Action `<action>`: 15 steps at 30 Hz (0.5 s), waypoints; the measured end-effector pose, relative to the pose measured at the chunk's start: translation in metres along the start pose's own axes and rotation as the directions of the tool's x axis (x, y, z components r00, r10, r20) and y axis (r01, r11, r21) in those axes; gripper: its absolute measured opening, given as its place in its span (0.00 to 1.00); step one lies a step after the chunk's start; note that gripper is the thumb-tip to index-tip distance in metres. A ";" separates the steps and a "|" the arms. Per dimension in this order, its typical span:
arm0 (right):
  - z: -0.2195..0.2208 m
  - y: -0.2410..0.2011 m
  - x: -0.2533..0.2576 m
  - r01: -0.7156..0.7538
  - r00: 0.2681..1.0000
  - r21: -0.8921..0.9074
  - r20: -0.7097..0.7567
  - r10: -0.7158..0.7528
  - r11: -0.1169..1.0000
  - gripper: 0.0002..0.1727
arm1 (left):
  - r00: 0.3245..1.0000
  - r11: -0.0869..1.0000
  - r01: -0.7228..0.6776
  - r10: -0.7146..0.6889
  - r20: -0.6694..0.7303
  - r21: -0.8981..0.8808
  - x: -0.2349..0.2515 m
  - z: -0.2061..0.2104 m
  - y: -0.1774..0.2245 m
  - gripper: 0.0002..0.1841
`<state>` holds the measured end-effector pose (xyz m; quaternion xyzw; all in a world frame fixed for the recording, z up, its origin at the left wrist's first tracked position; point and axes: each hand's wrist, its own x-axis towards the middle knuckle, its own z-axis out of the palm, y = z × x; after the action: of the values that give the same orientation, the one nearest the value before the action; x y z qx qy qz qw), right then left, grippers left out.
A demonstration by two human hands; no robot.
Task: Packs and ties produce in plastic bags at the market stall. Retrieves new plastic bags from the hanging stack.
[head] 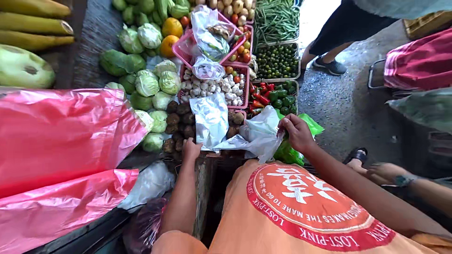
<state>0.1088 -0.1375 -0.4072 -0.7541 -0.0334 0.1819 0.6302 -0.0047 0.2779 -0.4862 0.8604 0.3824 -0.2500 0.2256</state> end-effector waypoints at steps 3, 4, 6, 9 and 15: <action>-0.004 -0.003 -0.005 -0.011 1.000 0.026 -0.005 0.011 1.000 0.17 | 1.000 0.996 -0.026 0.027 0.012 -0.086 0.014 0.015 0.004 0.30; -0.005 -0.004 -0.006 -0.010 1.000 0.031 -0.009 0.010 0.999 0.17 | 1.000 0.993 -0.029 0.030 0.007 -0.113 0.014 0.018 0.009 0.25; -0.008 -0.003 -0.008 -0.008 1.000 0.045 -0.027 0.009 0.999 0.17 | 0.999 0.988 -0.038 0.036 -0.020 -0.153 0.007 0.020 0.017 0.17; -0.016 -0.010 -0.013 -0.029 0.997 0.069 -0.063 0.034 0.997 0.17 | 0.986 0.957 -0.134 0.104 -0.130 -0.256 -0.018 0.005 0.027 0.14; -0.046 -0.052 -0.036 -0.007 0.998 0.123 -0.057 0.014 0.992 0.16 | 0.832 0.882 -0.469 0.423 -0.359 -0.049 -0.105 -0.071 0.096 0.12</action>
<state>0.0989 -0.1797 -0.3419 -0.7191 0.0000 0.1653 0.6750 0.0260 0.2038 -0.3491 0.9385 0.2197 -0.0129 0.2662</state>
